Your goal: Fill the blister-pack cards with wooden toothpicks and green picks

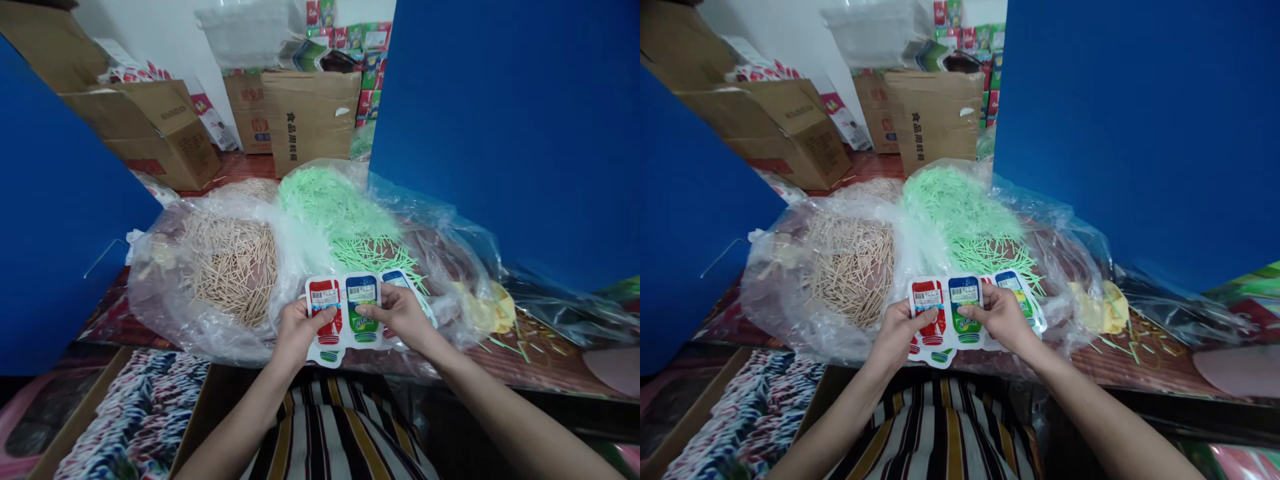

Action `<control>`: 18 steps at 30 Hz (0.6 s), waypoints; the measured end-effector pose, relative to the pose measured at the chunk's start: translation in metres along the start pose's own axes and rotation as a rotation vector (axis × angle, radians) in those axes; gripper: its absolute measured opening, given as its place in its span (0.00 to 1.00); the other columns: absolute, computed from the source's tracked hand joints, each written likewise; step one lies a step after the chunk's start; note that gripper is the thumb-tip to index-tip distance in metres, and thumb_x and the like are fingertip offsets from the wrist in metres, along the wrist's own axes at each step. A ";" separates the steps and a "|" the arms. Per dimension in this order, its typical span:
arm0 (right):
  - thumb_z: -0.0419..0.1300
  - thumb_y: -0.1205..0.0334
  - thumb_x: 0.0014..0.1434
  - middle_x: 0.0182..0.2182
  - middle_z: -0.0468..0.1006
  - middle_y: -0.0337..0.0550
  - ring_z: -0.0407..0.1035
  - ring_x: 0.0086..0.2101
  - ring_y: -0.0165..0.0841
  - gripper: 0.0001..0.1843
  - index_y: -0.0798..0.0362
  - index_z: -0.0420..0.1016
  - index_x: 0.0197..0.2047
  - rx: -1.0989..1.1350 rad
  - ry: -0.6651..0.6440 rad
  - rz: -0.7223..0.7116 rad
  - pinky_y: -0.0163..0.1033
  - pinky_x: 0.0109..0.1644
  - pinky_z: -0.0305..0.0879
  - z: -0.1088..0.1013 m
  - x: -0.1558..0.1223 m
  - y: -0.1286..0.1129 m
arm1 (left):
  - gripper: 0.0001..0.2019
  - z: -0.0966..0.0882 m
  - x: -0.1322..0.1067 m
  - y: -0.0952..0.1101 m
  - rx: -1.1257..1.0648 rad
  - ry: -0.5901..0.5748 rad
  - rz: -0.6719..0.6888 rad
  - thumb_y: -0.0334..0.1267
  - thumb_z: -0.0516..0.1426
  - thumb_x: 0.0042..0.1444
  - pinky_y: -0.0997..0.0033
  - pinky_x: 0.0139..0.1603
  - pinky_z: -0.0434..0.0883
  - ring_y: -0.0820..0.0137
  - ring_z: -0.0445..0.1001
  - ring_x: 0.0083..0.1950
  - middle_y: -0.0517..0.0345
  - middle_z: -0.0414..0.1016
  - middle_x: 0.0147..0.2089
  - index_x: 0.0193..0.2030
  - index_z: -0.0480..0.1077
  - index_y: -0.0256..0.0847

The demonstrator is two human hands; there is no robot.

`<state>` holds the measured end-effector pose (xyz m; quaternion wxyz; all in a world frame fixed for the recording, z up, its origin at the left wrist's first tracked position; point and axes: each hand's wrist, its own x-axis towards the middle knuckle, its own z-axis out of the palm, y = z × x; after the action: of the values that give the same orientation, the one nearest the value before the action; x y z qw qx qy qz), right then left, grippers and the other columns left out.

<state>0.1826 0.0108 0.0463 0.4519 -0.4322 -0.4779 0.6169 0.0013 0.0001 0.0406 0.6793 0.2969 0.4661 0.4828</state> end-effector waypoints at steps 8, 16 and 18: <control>0.73 0.56 0.37 0.31 0.82 0.42 0.76 0.27 0.37 0.23 0.53 0.76 0.38 -0.114 0.157 0.012 0.42 0.31 0.74 -0.052 -0.004 -0.038 | 0.20 0.045 0.021 -0.005 0.049 -0.241 0.078 0.39 0.68 0.40 0.65 0.38 0.74 0.66 0.77 0.33 0.51 0.80 0.36 0.40 0.72 0.35; 0.65 0.47 0.46 0.29 0.77 0.43 0.70 0.29 0.35 0.22 0.55 0.75 0.39 -0.910 0.289 -0.092 0.39 0.33 0.66 -0.103 -0.001 0.006 | 0.17 0.054 0.043 -0.048 0.692 -0.013 0.232 0.49 0.66 0.40 0.72 0.29 0.63 0.68 0.70 0.25 0.63 0.68 0.20 0.28 0.65 0.41; 0.64 0.46 0.47 0.31 0.75 0.44 0.69 0.30 0.35 0.26 0.55 0.73 0.44 -1.062 0.347 -0.110 0.39 0.33 0.65 -0.111 0.000 0.017 | 0.19 0.050 0.041 -0.052 0.832 0.087 0.276 0.52 0.65 0.40 0.72 0.30 0.61 0.67 0.70 0.27 0.64 0.66 0.21 0.29 0.64 0.42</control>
<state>0.2878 0.0305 0.0110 0.2758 -0.6701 -0.6634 0.1868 0.0715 0.0226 0.0017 0.4110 0.5841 0.6049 0.3522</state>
